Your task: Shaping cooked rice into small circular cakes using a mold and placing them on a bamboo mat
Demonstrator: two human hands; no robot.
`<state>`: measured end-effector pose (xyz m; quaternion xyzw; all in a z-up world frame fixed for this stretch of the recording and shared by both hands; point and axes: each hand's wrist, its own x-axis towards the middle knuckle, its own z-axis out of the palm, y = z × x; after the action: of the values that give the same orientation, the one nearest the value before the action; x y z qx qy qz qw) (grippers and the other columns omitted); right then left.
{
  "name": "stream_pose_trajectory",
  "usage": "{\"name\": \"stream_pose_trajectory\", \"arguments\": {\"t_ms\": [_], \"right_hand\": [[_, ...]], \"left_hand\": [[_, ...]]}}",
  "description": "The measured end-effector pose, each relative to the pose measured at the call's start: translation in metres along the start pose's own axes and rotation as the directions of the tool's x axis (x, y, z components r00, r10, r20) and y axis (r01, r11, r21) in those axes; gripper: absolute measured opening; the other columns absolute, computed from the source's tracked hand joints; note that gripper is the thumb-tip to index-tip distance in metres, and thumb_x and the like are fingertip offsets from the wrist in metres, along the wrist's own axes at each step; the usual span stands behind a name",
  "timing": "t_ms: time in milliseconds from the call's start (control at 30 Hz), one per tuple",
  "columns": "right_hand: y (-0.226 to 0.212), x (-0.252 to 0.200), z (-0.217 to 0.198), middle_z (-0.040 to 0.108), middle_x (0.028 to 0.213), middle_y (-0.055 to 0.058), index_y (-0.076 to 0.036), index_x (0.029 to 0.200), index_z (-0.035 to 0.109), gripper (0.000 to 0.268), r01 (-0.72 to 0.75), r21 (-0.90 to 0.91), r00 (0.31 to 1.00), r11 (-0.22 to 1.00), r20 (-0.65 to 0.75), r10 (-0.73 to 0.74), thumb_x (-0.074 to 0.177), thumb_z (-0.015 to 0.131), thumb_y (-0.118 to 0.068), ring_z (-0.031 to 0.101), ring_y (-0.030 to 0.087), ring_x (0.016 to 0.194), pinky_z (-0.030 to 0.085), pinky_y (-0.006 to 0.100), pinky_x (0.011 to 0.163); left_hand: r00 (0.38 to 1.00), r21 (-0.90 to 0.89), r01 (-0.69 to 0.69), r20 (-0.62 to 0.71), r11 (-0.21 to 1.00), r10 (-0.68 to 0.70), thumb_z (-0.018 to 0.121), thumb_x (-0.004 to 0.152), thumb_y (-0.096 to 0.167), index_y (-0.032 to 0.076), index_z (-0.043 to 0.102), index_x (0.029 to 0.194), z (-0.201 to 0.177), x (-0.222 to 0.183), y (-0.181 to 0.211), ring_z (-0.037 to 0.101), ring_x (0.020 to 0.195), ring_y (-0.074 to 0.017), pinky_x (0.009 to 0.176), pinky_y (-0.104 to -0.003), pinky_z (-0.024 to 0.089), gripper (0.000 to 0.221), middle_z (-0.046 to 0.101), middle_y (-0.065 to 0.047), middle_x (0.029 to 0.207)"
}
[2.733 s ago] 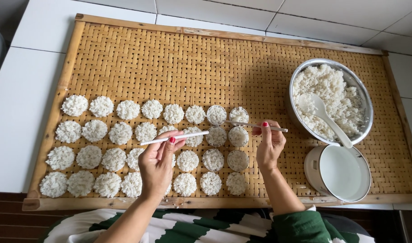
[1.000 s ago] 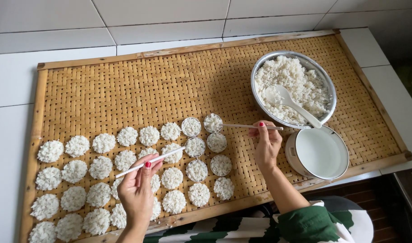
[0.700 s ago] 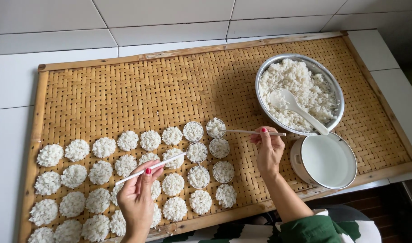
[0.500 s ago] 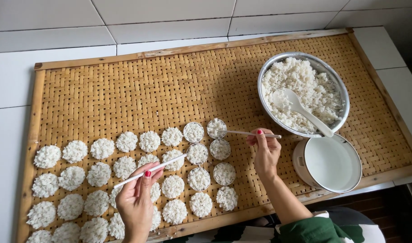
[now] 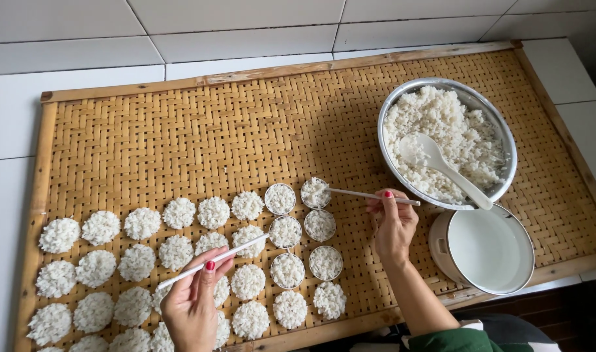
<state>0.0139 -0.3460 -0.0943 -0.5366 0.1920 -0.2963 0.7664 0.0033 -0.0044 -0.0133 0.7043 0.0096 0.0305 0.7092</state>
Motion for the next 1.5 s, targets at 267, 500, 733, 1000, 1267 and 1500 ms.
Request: {"name": "stream_pose_trajectory", "arguments": {"t_ms": [267,500,733,1000,1267,1500], "right_hand": [[-0.001,0.001,0.006,0.07,0.089,0.008,-0.004,0.1,0.069,0.012,0.023,-0.019,0.999,1.0,-0.032,-0.024,0.103,0.058,-0.009,0.064,0.015,0.074,0.055,0.027,0.07],[-0.012,0.001,0.02,0.067,0.094,0.008,-0.003,0.099,0.067,0.014,0.08,-0.015,0.997,0.997,0.001,-0.08,0.105,0.056,-0.01,0.061,0.015,0.076,0.055,0.027,0.071],[0.004,0.001,0.018,0.07,0.094,0.009,-0.003,0.104,0.069,0.015,0.03,-0.094,0.998,0.995,0.062,-0.024,0.105,0.057,-0.012,0.067,0.016,0.078,0.057,0.028,0.073],[-0.008,0.0,0.026,0.068,0.089,0.009,-0.002,0.102,0.069,0.015,0.088,-0.11,0.993,0.99,0.084,-0.079,0.105,0.057,-0.011,0.063,0.017,0.075,0.056,0.028,0.073],[-0.002,-0.004,0.029,0.07,0.097,0.011,0.002,0.107,0.068,0.016,0.111,-0.092,0.988,0.989,0.117,-0.1,0.105,0.057,-0.01,0.066,0.018,0.079,0.058,0.03,0.078],[-0.004,-0.009,0.03,0.071,0.089,0.01,0.0,0.106,0.068,0.015,0.133,-0.152,0.982,0.979,0.155,-0.109,0.105,0.057,-0.011,0.066,0.016,0.077,0.058,0.028,0.074]], "left_hand": [[1.0,-0.01,0.023,0.003,1.0,-0.023,0.051,0.097,0.0,-0.012,0.063,0.115,0.001,0.003,-0.002,0.078,0.101,-0.0345,0.094,-0.04,0.067,0.026,0.073,-0.028,0.119],[1.0,-0.025,0.017,0.016,1.0,-0.017,0.051,0.096,0.0,-0.012,0.063,0.114,-0.004,0.003,-0.011,0.079,0.103,-0.036,0.094,-0.041,0.068,0.025,0.074,-0.029,0.117],[1.0,0.007,0.019,0.024,1.0,-0.019,0.049,0.097,0.001,-0.012,0.062,0.114,-0.003,0.005,-0.008,0.079,0.103,-0.0359,0.094,-0.04,0.069,0.025,0.074,-0.029,0.117],[1.0,-0.056,0.008,0.018,0.998,-0.007,0.05,0.097,0.001,-0.014,0.061,0.115,-0.002,0.005,-0.007,0.077,0.104,-0.0364,0.094,-0.042,0.067,0.026,0.071,-0.03,0.121],[0.999,-0.026,0.051,-0.009,0.998,-0.051,0.051,0.096,0.002,-0.014,0.062,0.113,0.003,0.004,0.002,0.078,0.102,-0.035,0.094,-0.041,0.068,0.026,0.073,-0.028,0.118],[0.999,-0.038,0.052,-0.015,0.998,-0.052,0.052,0.095,0.001,-0.012,0.063,0.114,0.001,0.003,0.001,0.079,0.102,-0.0363,0.095,-0.043,0.068,0.026,0.073,-0.028,0.119]]}}
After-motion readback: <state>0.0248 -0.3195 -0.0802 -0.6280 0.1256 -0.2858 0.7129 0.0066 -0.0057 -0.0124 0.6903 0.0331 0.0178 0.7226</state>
